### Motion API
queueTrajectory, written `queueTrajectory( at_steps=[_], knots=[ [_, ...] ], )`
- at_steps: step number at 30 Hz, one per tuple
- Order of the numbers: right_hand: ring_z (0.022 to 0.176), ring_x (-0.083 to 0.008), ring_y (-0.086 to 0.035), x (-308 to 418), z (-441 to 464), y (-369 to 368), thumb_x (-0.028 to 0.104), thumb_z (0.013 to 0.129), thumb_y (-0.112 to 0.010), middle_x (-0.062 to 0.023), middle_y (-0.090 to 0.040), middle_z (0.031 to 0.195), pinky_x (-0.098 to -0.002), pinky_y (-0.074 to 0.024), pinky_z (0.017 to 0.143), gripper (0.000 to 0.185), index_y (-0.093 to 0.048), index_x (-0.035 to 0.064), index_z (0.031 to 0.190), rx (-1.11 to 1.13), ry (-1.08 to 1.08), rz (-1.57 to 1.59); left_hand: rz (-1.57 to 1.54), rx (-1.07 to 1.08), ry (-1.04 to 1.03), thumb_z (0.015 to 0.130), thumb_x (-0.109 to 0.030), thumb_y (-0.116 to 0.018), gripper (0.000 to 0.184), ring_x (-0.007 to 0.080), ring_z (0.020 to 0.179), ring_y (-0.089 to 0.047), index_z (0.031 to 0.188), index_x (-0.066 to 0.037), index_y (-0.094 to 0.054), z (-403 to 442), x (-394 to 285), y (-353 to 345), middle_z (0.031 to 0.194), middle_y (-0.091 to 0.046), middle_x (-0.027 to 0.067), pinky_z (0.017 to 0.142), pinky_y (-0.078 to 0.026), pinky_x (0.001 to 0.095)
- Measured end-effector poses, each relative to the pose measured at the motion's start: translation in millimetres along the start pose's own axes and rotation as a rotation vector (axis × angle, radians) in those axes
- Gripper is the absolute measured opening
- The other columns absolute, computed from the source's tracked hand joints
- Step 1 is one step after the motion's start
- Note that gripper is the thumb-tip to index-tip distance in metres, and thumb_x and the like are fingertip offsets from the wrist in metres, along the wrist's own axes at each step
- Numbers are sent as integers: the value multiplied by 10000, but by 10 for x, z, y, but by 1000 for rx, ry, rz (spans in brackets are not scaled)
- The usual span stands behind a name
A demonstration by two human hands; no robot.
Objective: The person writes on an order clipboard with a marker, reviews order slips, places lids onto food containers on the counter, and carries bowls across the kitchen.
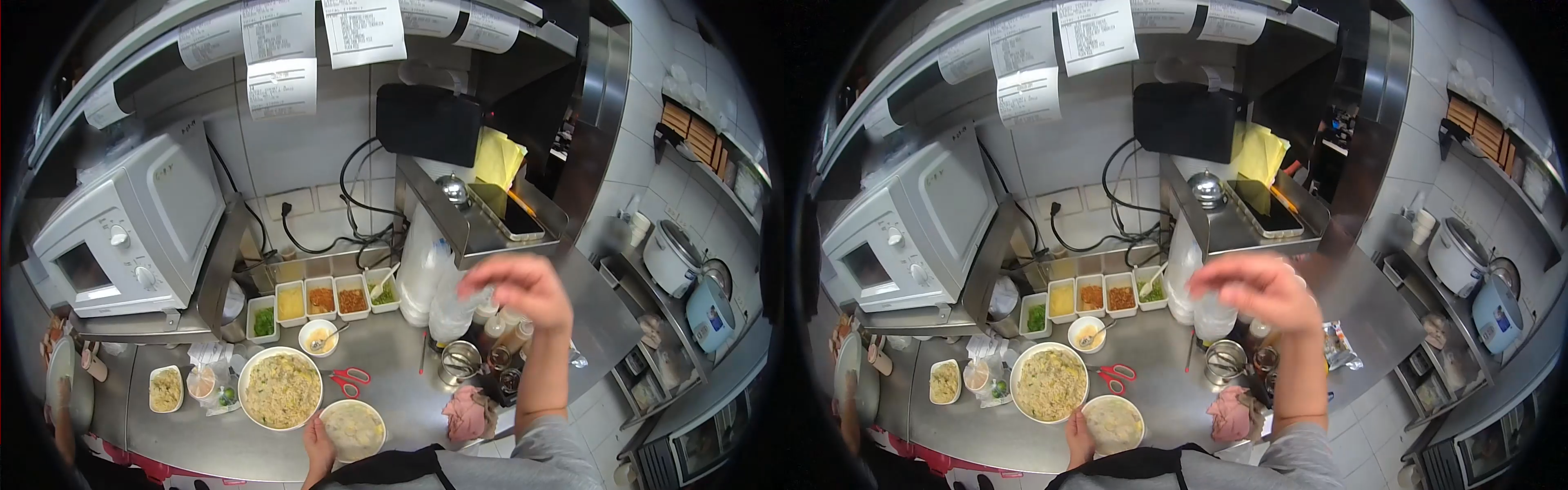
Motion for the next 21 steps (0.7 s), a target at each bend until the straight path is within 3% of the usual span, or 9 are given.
queueTrajectory(
  at_steps=[4, 6, 8, 11, 14, 18, 21],
  knots=[
    [904, -138, -583, 379, 582, 864, 148, 869, -554, -72, -641, 936, -280, -452, 822, 247, -606, -11, 1051, -369, 114, -500, 63, 48, -40, 978, -224, -357, 316, 131, 884, -564, 1101, 2, -539, 21, 19, -173, 977, -607, 73, 794, -450, 266],
    [909, -183, -603, 244, 942, 1345, 214, 887, -523, -123, -644, 959, -295, -452, 818, 293, -599, -10, 1060, -524, 103, -650, 53, 59, -17, 978, -225, -357, 317, 129, 886, -563, 1101, 2, -541, -2, -35, -237, 975, -610, 70, 796, -450, 265],
    [943, -305, -598, 27, 1328, 1808, 275, 902, -475, -192, -625, 995, -355, -450, 830, 340, -590, 5, 1072, -613, 91, -936, 92, 33, -25, 971, -217, -365, 319, 136, 875, -569, 1090, 12, -553, 25, -4, -226, 952, -624, 80, 794, -450, 271],
    [1015, -394, -535, -112, 1765, 2268, 296, 908, -423, -238, -582, 1052, -433, -426, 860, 354, -565, 33, 1097, -697, 67, -1121, 72, 22, 8, 966, -210, -373, 319, 142, 879, -573, 1091, 14, -563, -2, 11, -221, 955, -633, 88, 801, -448, 271],
    [1052, -393, -515, -163, 2081, 2451, 278, 910, -391, -243, -560, 1096, -446, -411, 881, 359, -527, 44, 1146, -689, -44, -1270, 43, 19, 22, 963, -203, -376, 316, 154, 889, -575, 1093, 11, -568, -58, -71, -252, 963, -634, 99, 813, -446, 277],
    [1073, -385, -515, -382, 2452, 2742, 218, 873, -417, -240, -551, 1130, -426, -413, 905, 331, -572, 3, 1072, -661, 157, -1228, 105, 17, -18, 958, -185, -377, 305, 176, 899, -577, 1091, 11, -569, 3, 19, -215, 957, -634, 116, 828, -442, 290],
    [1129, -378, -484, -744, 2730, 2765, 150, 817, -464, -299, -528, 1137, -388, -387, 946, 412, -500, -51, 1175, -327, -195, -1393, 15, 36, 19, 959, -188, -385, 297, 146, 920, -555, 1092, 8, -564, 5, 154, -195, 981, -618, 84, 830, -430, 273]
  ],
)
Point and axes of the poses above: each hand's wrist, its own z-axis towards the middle knuckle, its own y-axis out of the back of the hand, x = y × z, the point moved 10 cm from there along z, towards the middle knuckle
